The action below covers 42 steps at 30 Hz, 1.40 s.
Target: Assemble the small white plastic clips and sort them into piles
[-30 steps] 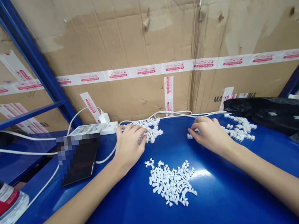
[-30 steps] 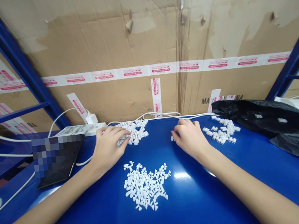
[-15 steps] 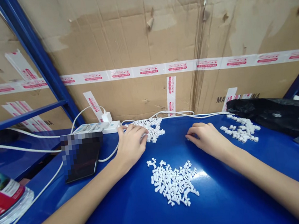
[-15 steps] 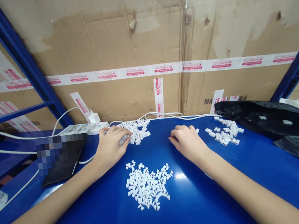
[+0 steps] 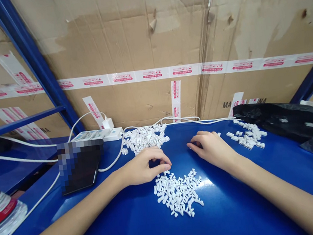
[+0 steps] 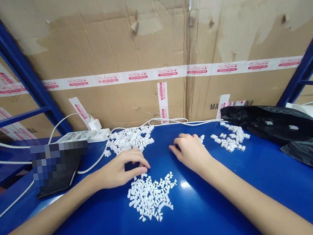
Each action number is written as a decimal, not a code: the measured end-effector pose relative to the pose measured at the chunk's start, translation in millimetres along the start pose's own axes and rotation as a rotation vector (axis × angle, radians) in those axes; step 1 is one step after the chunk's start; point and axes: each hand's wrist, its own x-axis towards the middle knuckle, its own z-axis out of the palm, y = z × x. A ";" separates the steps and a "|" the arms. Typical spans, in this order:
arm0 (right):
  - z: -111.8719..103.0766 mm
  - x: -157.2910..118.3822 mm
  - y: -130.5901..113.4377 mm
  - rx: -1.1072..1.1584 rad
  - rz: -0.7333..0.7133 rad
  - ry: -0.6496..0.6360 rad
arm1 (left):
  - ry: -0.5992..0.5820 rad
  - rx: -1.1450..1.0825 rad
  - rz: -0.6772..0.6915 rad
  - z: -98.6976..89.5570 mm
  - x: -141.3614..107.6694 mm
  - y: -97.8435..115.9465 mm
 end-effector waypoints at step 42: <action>14.4 -1.9 -23.6 1.023 -0.012 -0.134 | 0.300 -0.508 -0.357 16.1 8.1 7.0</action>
